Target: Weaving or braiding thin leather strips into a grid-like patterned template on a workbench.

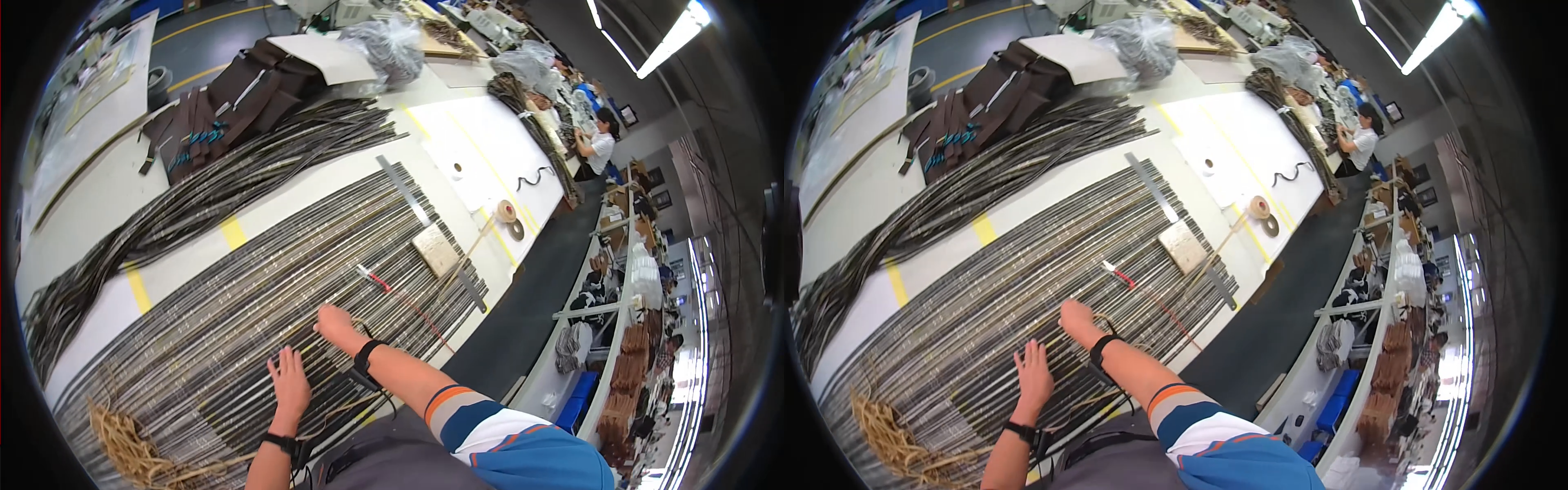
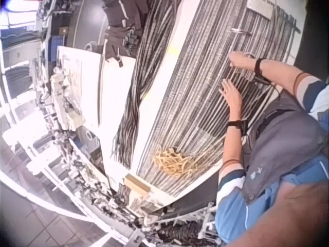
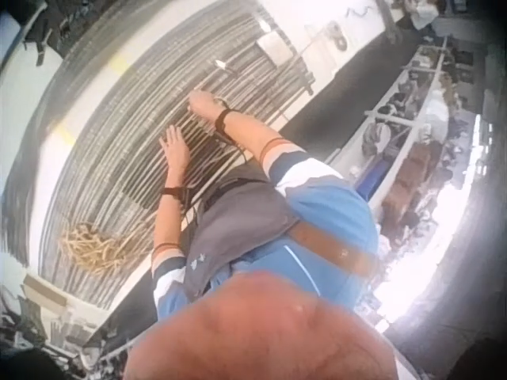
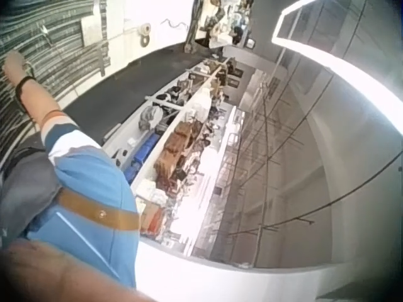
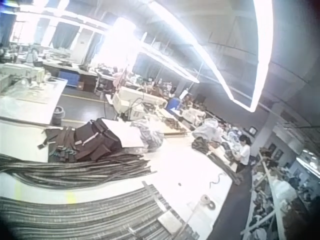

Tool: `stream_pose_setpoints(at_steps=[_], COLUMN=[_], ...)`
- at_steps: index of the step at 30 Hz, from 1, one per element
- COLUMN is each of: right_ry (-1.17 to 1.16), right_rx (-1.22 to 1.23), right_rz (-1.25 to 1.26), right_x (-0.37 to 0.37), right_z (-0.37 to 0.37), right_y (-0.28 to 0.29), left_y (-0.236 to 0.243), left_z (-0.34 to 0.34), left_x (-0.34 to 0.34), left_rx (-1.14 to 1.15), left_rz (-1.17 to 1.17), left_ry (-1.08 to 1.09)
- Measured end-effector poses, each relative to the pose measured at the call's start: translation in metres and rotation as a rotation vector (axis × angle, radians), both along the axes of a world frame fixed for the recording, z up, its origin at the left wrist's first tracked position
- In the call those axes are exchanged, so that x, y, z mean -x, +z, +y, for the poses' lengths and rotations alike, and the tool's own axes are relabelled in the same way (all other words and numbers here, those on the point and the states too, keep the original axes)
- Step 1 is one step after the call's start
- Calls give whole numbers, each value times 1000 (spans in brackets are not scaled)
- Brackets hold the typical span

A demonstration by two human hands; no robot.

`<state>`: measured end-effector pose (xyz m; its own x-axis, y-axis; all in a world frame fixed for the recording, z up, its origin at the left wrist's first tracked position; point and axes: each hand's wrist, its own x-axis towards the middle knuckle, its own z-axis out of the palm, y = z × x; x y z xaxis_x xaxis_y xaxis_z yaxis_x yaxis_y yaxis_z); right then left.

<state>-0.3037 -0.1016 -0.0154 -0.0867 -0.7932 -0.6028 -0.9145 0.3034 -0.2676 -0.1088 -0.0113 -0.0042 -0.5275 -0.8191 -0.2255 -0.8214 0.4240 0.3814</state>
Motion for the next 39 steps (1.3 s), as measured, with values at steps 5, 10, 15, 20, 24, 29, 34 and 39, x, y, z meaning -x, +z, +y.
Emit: stream_pose_setpoints(at_steps=[5, 10, 15, 20, 24, 29, 34, 39], right_ry=[-21, 63, 41, -301, -322, -295, -350, -322], right_rx=[-102, -69, 425, 508, 554, 423, 287, 257], right_rz=[-20, 58, -276, -280, -24, 11, 74, 16], right_x=[1, -10, -12, 81, 153, 142, 137, 137], right_z=[-3, 3, 17, 25, 28, 0, -10, -9], right_y=[16, 7, 47, 55, 31, 23, 11, 16], left_y=[6, 20, 19, 44, 55, 37, 29, 3], left_z=[17, 23, 18, 3, -11, -38, -69, -89], left_x=[-54, -86, -81, -55, -14, 42, 108, 106], left_rx=[-64, -136, 10, -196, -259, -140, -10, -121], left_rz=[-42, -31, 69, 224, 343, 346, 270, 275], left_ry=[84, 164, 267, 353, 297, 128, -26, 7])
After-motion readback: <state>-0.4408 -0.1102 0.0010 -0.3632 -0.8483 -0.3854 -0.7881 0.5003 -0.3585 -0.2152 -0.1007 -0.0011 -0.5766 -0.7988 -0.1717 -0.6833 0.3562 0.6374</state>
